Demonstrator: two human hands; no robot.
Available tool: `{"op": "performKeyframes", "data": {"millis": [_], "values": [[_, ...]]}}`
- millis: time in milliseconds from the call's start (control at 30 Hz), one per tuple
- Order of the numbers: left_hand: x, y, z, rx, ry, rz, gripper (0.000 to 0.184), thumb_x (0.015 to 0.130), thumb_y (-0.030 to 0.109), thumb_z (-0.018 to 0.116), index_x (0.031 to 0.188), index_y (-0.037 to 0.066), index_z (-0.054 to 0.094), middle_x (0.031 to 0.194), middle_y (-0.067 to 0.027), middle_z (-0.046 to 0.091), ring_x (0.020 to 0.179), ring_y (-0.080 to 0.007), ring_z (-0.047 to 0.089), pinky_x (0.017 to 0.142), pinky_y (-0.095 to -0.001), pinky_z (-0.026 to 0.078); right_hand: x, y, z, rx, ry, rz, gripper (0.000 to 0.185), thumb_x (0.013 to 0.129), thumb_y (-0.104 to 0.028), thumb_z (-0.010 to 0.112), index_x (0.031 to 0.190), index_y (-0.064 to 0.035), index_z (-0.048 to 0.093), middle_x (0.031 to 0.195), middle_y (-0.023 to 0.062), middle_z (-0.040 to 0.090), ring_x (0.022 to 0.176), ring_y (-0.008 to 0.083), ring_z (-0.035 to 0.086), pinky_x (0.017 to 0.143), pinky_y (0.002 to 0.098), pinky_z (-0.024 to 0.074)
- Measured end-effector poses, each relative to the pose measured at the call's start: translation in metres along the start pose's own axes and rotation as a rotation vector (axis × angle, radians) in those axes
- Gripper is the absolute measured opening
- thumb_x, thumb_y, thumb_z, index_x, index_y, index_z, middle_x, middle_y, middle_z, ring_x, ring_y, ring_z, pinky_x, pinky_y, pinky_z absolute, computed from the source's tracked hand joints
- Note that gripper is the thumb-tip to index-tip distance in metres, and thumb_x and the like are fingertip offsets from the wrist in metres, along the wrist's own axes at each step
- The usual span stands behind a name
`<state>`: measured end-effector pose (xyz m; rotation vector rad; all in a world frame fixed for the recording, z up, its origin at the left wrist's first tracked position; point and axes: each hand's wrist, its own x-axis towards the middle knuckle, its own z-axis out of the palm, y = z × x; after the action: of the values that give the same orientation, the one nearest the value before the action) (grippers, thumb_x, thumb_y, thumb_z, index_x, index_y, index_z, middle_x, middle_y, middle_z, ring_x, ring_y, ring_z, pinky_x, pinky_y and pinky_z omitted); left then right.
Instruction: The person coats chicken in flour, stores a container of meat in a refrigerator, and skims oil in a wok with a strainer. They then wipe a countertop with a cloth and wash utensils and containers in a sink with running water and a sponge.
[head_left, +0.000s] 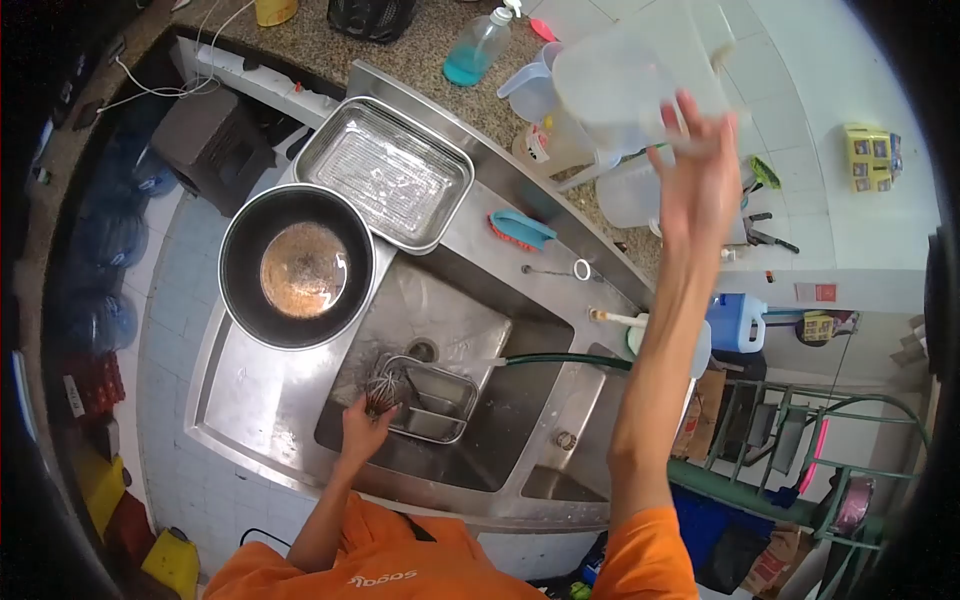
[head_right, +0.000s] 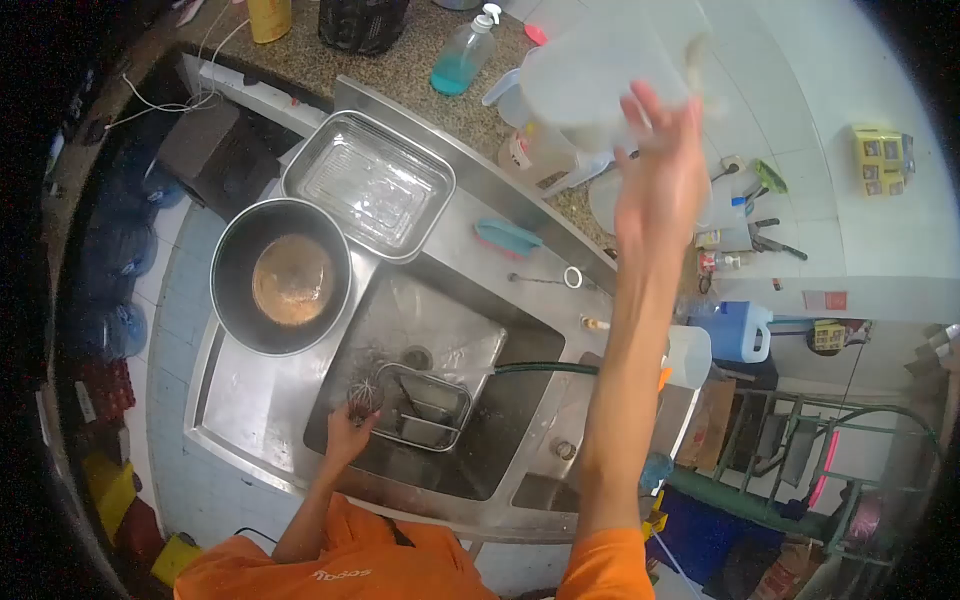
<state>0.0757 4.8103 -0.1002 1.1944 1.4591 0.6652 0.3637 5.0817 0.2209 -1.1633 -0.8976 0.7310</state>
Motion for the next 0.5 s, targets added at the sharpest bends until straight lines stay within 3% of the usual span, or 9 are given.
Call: {"op": "performKeyframes", "data": {"millis": [33, 100, 167, 233, 333, 433, 500], "values": [[0.0, 0.0, -0.001, -0.015, 0.004, -0.012, 0.02, 0.074, 0.008, 0.072, 0.089, -0.002, 0.062, 0.08, -0.0145, 0.068, 0.076, -0.0247, 0.068, 0.068, -0.0331, 0.05, 0.033, 0.014, 0.009, -0.036, -0.006, -0.026, 0.042, 0.098, -0.043, 0.04, 0.114, -0.0055, 0.049, 0.126, 0.0156, 0.056, 0.123, 0.0278, 0.045, 0.106, 0.0605, 0.0175], [0.0, 0.004, -0.004, -0.047, 0.009, -0.038, 0.021, 0.075, 0.007, 0.072, 0.09, -0.002, 0.062, 0.081, -0.0147, 0.068, 0.078, -0.0252, 0.068, 0.069, -0.0327, 0.051, 0.092, 0.051, 0.023, 0.0, 0.067, -0.033, 0.041, 0.098, -0.04, 0.04, 0.111, -0.0027, 0.051, 0.117, 0.0144, 0.061, 0.114, 0.0254, 0.052, 0.101, 0.0516, 0.0308], [0.0, 0.013, -0.01, -0.016, 0.011, -0.05, 0.021, 0.075, 0.007, 0.072, 0.092, -0.002, 0.062, 0.083, -0.0149, 0.069, 0.08, -0.0259, 0.069, 0.07, -0.0329, 0.051, 0.132, 0.094, 0.038, -0.1, 0.202, -0.101, 0.039, 0.099, -0.036, 0.039, 0.105, -0.0008, 0.054, 0.107, 0.0132, 0.066, 0.102, 0.0216, 0.057, 0.09, 0.0405, 0.0427], [-0.001, 0.011, -0.01, 0.007, 0.01, -0.045, 0.021, 0.076, 0.006, 0.071, 0.093, -0.002, 0.062, 0.084, -0.0154, 0.069, 0.081, -0.0264, 0.069, 0.069, -0.0331, 0.051, 0.17, 0.148, 0.031, -0.199, 0.153, -0.242, 0.036, 0.098, -0.032, 0.042, 0.099, 0.0017, 0.055, 0.1, 0.0122, 0.068, 0.094, 0.0185, 0.059, 0.079, 0.034, 0.0462], [0.002, 0.002, -0.011, 0.026, 0.02, -0.023, 0.02, 0.077, 0.006, 0.07, 0.094, -0.002, 0.062, 0.084, -0.0164, 0.069, 0.082, -0.0272, 0.069, 0.069, -0.0334, 0.051, 0.183, 0.177, 0.028, -0.154, 0.168, -0.086, 0.023, 0.098, -0.027, 0.044, 0.1, -0.0049, 0.05, 0.115, 0.0097, 0.06, 0.098, 0.018, 0.054, 0.088, 0.046, 0.0447], [0.001, 0.003, -0.007, 0.021, 0.025, -0.034, 0.021, 0.078, 0.007, 0.069, 0.095, -0.002, 0.062, 0.084, -0.017, 0.068, 0.082, -0.028, 0.069, 0.069, -0.0334, 0.051, 0.181, 0.187, 0.025, -0.069, 0.056, 0.064, 0.027, 0.098, -0.028, 0.046, 0.103, -0.0026, 0.054, 0.112, 0.008, 0.06, 0.098, 0.0152, 0.054, 0.088, 0.0391, 0.0457], [0.007, 0.009, -0.003, 0.023, 0.026, -0.035, 0.022, 0.078, 0.008, 0.07, 0.095, -0.002, 0.062, 0.083, -0.0173, 0.068, 0.081, -0.0284, 0.069, 0.068, -0.0333, 0.051, 0.179, 0.193, 0.021, -0.128, -0.03, 0.117, 0.027, 0.097, -0.027, 0.048, 0.103, -0.0022, 0.058, 0.097, 0.0054, 0.063, 0.089, 0.0138, 0.056, 0.08, 0.0342, 0.0466]]}}
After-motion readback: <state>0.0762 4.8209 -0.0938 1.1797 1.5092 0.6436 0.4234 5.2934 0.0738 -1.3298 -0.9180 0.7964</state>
